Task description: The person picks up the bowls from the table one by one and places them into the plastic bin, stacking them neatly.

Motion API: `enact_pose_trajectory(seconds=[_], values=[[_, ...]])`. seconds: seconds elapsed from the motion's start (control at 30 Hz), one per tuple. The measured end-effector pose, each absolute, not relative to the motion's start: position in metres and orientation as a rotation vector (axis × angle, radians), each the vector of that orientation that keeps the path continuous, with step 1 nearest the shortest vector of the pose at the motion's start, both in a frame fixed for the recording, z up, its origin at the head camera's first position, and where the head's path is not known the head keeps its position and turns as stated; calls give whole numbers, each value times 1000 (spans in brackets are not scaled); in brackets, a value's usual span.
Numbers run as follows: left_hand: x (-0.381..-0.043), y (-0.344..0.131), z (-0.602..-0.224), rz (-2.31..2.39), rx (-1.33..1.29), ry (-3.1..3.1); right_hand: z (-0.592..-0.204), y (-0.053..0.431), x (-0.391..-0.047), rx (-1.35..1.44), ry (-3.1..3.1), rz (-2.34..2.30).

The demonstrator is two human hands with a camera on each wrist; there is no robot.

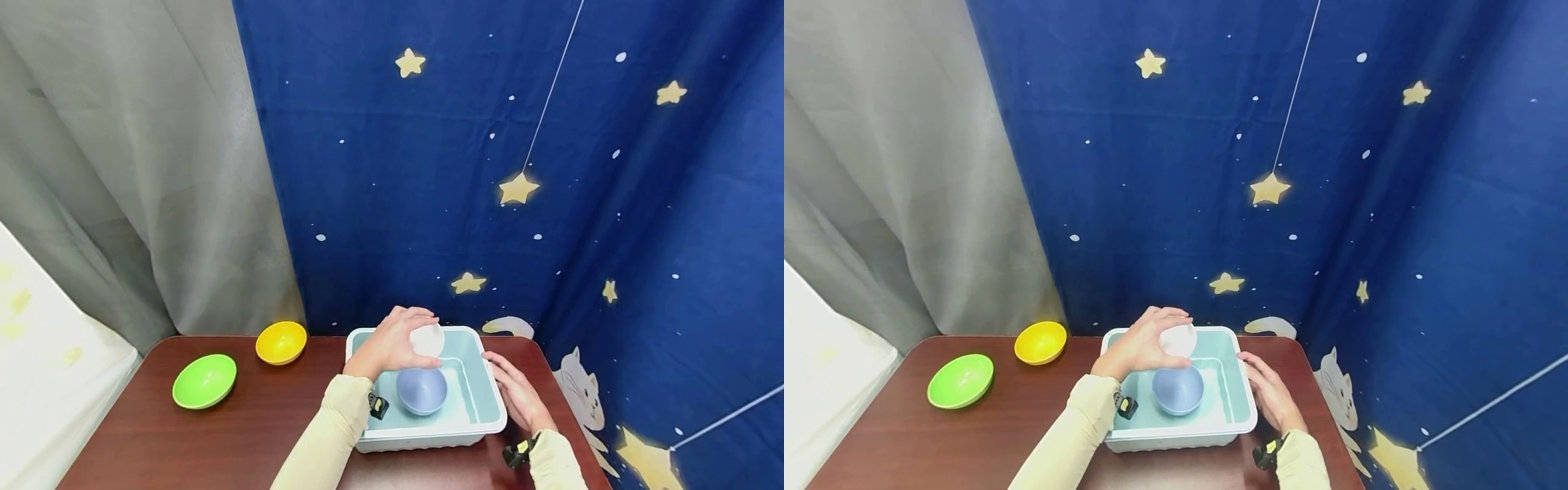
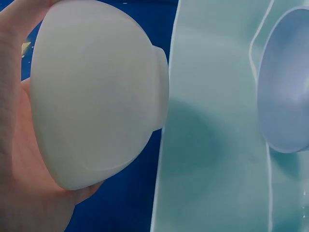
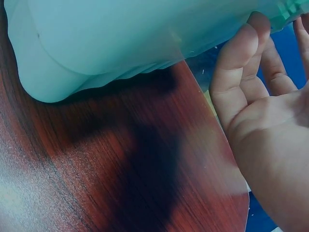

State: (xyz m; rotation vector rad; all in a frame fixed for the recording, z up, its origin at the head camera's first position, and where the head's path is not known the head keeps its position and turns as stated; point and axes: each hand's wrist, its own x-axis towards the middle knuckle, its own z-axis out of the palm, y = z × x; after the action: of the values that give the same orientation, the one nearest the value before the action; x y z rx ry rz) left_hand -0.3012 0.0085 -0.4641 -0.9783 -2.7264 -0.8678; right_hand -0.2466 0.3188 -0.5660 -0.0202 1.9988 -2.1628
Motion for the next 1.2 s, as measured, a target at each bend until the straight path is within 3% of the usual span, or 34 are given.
enact_pose_trajectory(seconds=[1.2], values=[[-301,21,-493,-963,-1025,-2780,-568,320,-248,26,2023,-2157]])
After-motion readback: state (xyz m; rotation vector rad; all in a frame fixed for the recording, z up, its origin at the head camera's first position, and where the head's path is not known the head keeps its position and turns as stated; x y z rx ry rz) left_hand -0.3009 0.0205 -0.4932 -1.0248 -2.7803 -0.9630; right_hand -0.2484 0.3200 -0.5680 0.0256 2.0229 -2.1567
